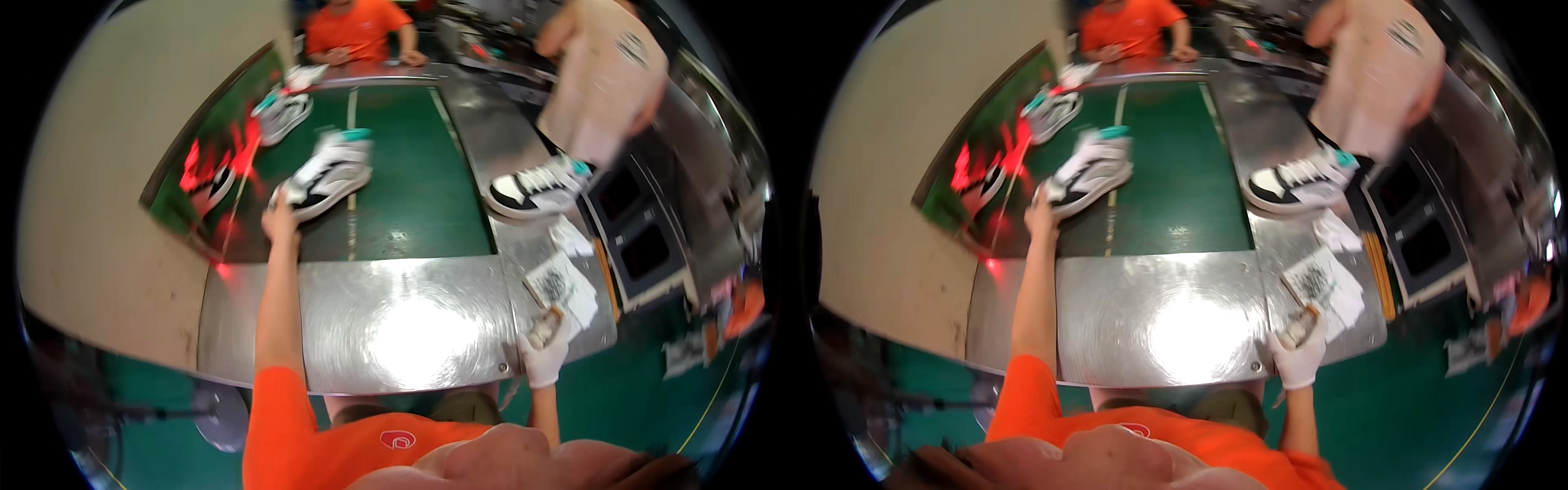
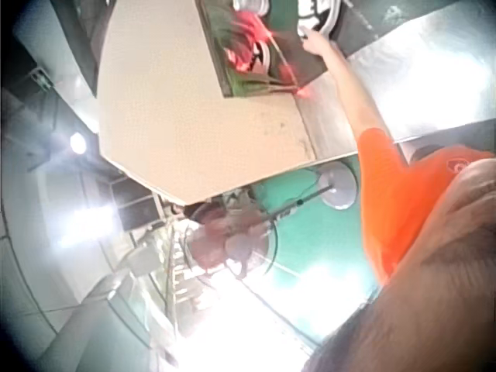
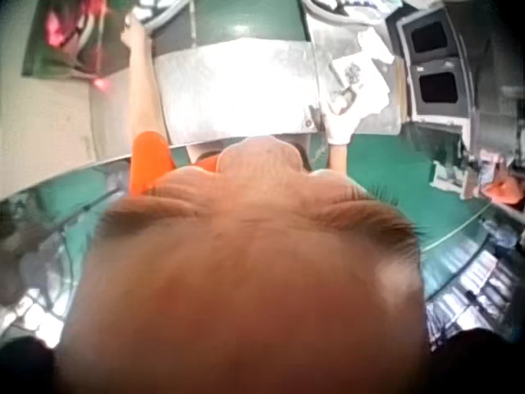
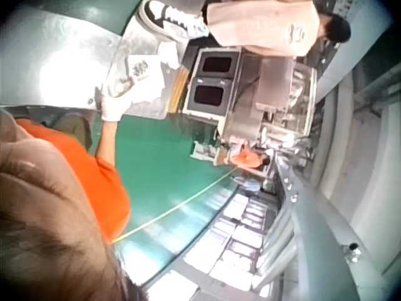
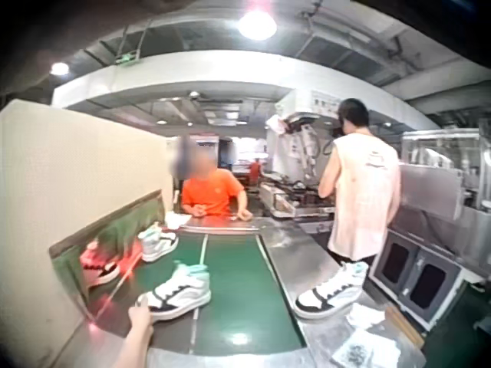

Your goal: The person applies glue to the sole and upper edges of a white and black high-top sneaker using a syringe. They rotate the shoe to access different areas, including the heel and toe, and place the shoe on a metal table after treatment. The process is repeated for multiple sneakers in a factory setting.

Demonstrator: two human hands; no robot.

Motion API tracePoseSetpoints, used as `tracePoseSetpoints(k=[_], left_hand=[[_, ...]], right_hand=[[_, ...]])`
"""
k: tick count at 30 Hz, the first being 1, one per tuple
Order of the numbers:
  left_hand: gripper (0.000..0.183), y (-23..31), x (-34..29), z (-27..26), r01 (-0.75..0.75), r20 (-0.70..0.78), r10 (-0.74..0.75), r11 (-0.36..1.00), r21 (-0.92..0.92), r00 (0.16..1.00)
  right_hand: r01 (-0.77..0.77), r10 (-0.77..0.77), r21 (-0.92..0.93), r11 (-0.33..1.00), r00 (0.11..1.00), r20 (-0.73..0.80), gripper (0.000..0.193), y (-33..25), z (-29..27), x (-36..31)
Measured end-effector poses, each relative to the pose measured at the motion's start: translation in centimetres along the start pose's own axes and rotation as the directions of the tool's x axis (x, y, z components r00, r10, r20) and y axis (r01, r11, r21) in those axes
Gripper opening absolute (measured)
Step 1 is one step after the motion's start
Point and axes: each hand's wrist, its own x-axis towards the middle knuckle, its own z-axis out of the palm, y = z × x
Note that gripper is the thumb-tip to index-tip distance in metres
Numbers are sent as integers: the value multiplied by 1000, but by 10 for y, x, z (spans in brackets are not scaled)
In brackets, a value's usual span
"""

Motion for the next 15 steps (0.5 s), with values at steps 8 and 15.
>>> tracePoseSetpoints(k=[8, 15], left_hand=[[60, 70, -30, -57, -530, 479, 339, 75, 844, 810], [26, 104, -268, 98, -849, 932, 358, 507, -147, 51]], right_hand=[[-369, 289, 440, 819, 927, 239, 65, -4, -31, 23], [-472, 289, 640, 607, 881, 375, 49, 45, -82, 115]])
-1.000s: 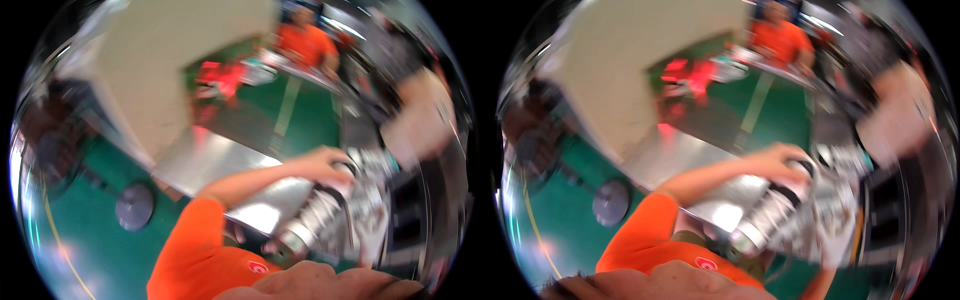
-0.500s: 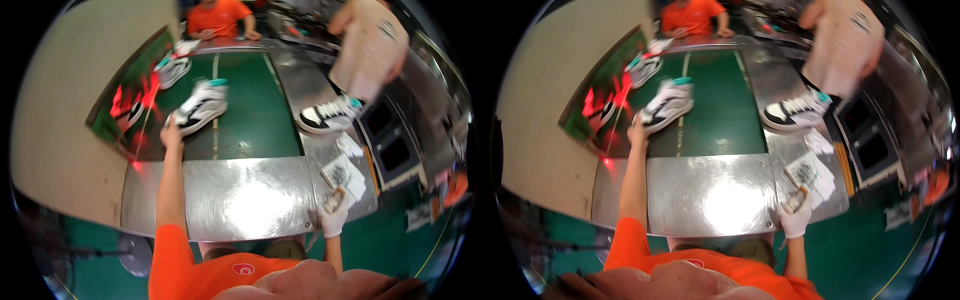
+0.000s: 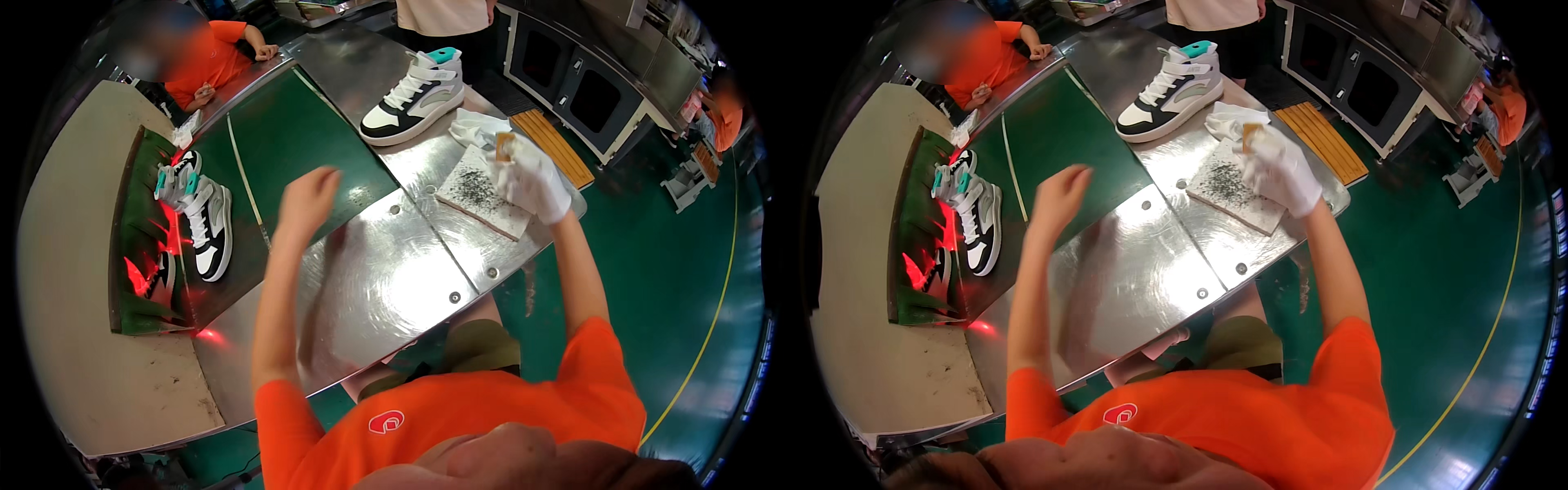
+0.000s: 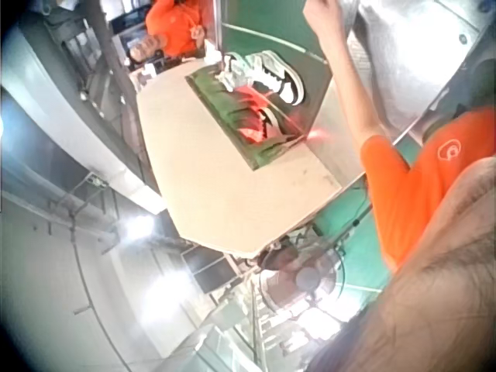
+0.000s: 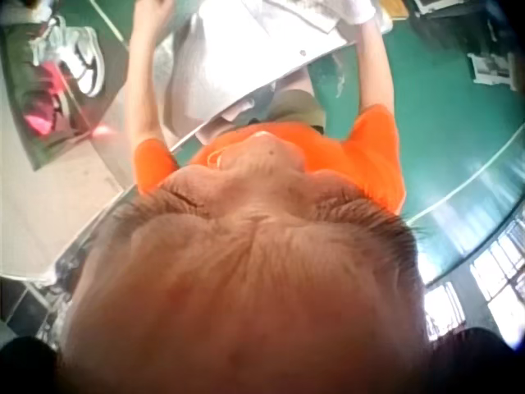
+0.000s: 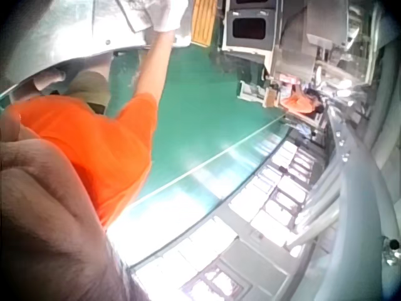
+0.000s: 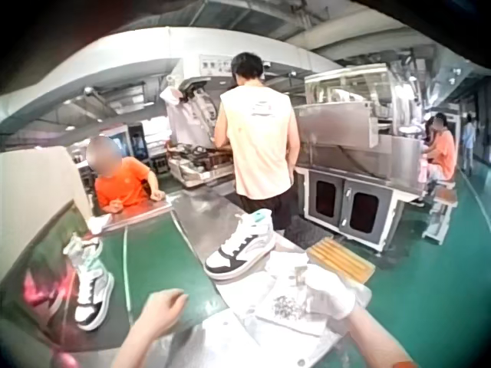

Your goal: The person applies glue to the sole and upper edges of a white and black high-top sneaker using a syringe. They rotate the shoe to access different areas, including the heel and toe, and place the shoe on a metal table after treatment. The process is repeated for multiple sneakers in a factory setting.

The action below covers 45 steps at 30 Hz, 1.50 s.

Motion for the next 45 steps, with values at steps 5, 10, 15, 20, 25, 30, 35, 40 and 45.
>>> tracePoseSetpoints(k=[5, 10, 15, 20, 25, 30, 35, 40, 45], left_hand=[[23, 41, 96, 151, -304, 32, 325, 912, -276, 945], [26, 62, 142, 206, -412, 135, 461, 866, -283, 877], [18, 62, 146, 218, -402, 54, 443, 853, -332, 895], [25, 45, 148, 211, -532, 63, 560, 812, -240, 826], [59, 72, 122, 152, -696, -20, 696, 717, -23, 718], [59, 41, 131, 111, -450, -195, 482, 873, 186, 854], [71, -13, 122, 114, -289, -151, 341, 913, 287, 928], [86, -15, 131, 132, -145, -98, 185, 936, 321, 978], [90, 4, 184, 133, -209, -32, 213, 973, 96, 977]], right_hand=[[-78, 65, 261, 962, 996, 58, 41, 23, -39, 61], [-237, 99, 632, 737, 964, 246, 35, 32, -69, 74], [-92, 41, 587, 804, 994, 99, 43, 35, -73, 57], [-55, 38, 414, 908, 998, 49, 57, 7, -36, -5], [18, -50, 188, 982, 986, 162, 77, 33, 7, -58], [194, -193, -114, 974, 981, 22, 86, 65, 29, -73], [36, -23, -265, 964, 999, 49, 78, 65, 45, -78], [223, -229, -552, 804, 972, 59, 84, 75, 40, -70], [180, -180, -535, 825, 982, 53, 84, 73, 43, -68]])
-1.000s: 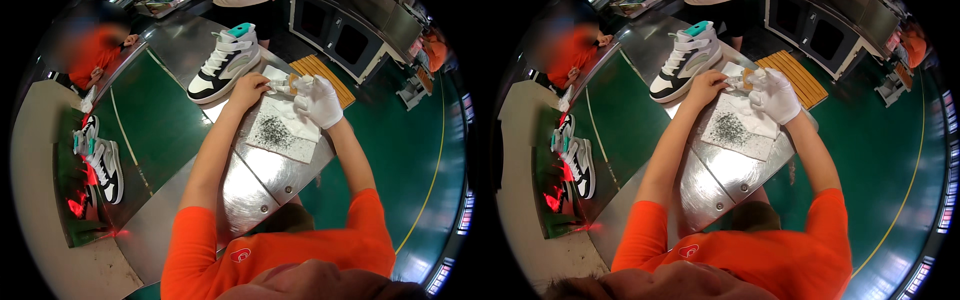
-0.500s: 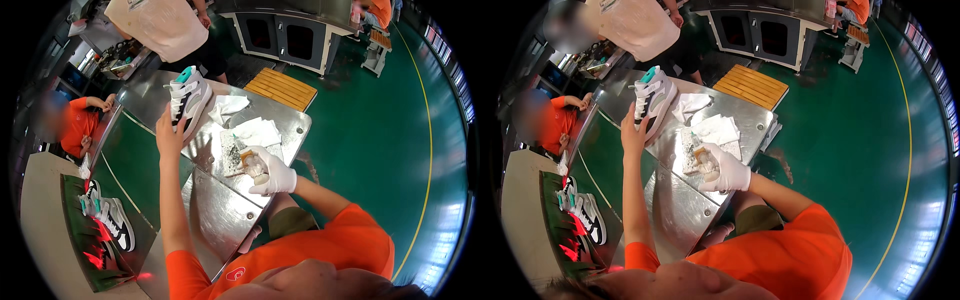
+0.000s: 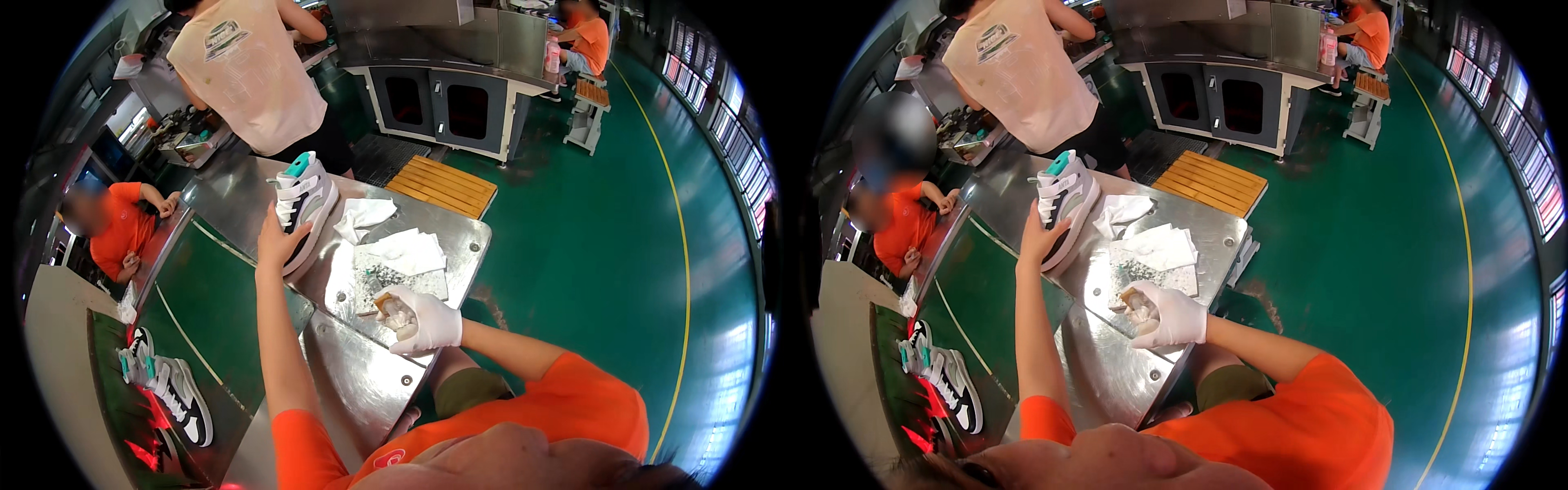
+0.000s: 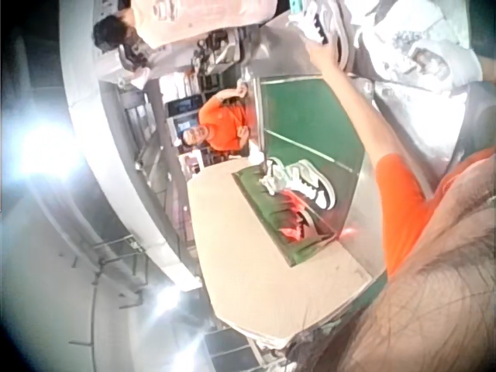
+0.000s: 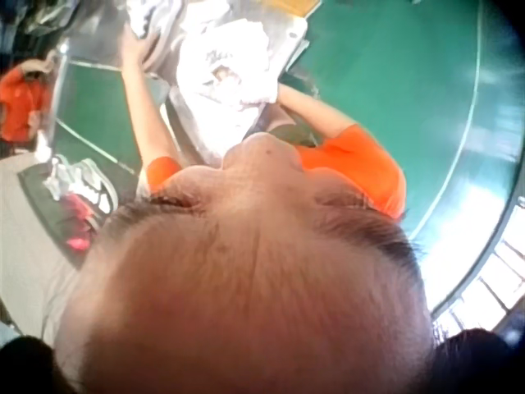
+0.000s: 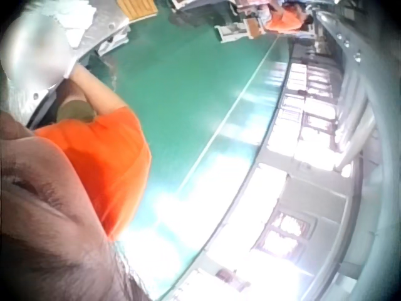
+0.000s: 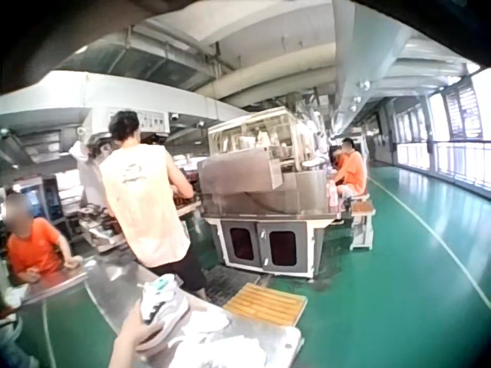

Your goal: The person applies glue to the sole and upper edges of a white and black high-top sneaker using a syringe. They rotate the shoe to access different areas, including the heel and toe, and place the shoe on a metal table after treatment. The process is repeated for multiple sneakers in a factory setting.

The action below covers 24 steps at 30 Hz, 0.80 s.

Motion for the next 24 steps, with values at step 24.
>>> tracePoseSetpoints(k=[24], left_hand=[[81, 157, -382, -163, 734, -400, -651, 674, 86, 645]], right_hand=[[-104, 107, -107, 989, 994, 25, 97, -16, -3, -3]])
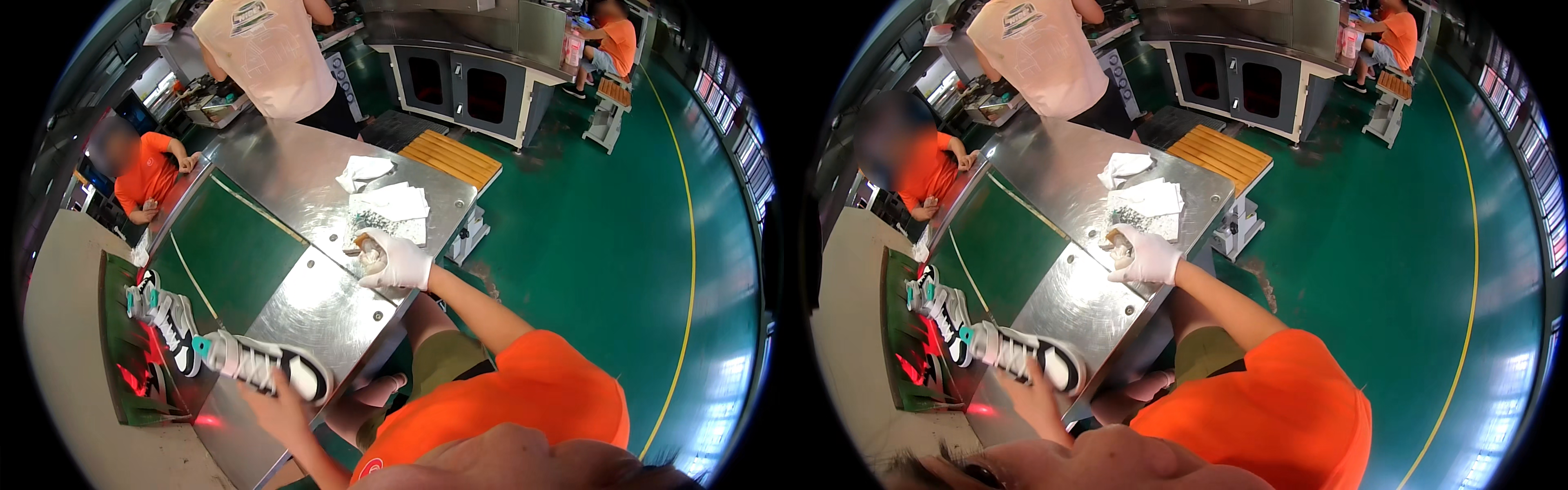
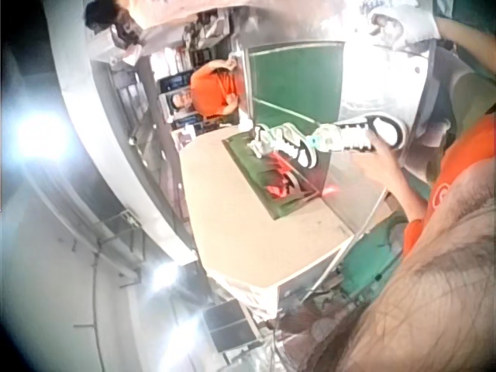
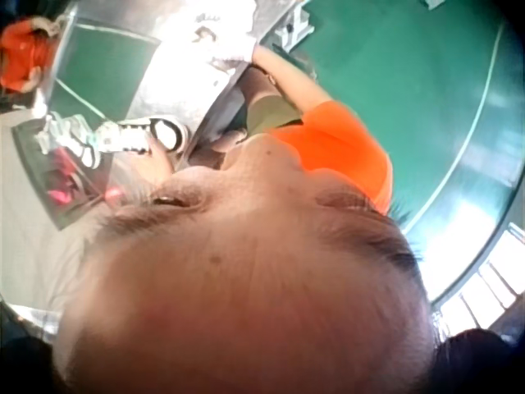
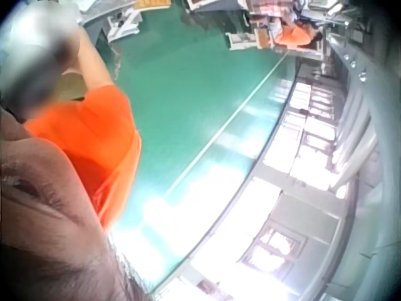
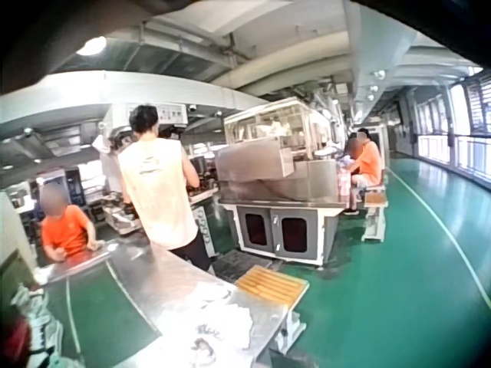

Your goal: The person applies glue to the sole and upper edges of a white and black high-top sneaker using a syringe. They rotate the shoe to access different areas, including the heel and toe, and place the shoe on a metal table after treatment. The process is repeated for multiple sneakers in a factory setting.

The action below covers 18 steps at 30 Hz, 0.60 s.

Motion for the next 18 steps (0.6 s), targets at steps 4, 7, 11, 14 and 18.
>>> tracePoseSetpoints(k=[4, 7, 11, 14, 18], left_hand=[[80, 49, -39, 10, 221, 446, 1, 868, -445, 895], [73, 41, -47, 36, -167, 261, 315, 869, -465, 913], [43, 27, -33, 28, -189, 214, 303, 883, -431, 929], [36, 26, -17, -8, -112, 350, 365, 813, -572, 863], [35, 16, 46, -52, -757, -168, 751, 575, -308, 639]], right_hand=[[-19, 19, 32, 999, 1000, -18, 97, 2, 4, 1], [-22, 22, -21, 1000, 999, -25, 94, -6, 10, 3], [141, -148, -89, 986, 987, -69, 78, 12, 6, 7], [177, -163, 132, 975, 980, -112, 78, 38, 18, 14], [138, -136, 43, 989, 989, -57, 73, 34, 32, 15]])
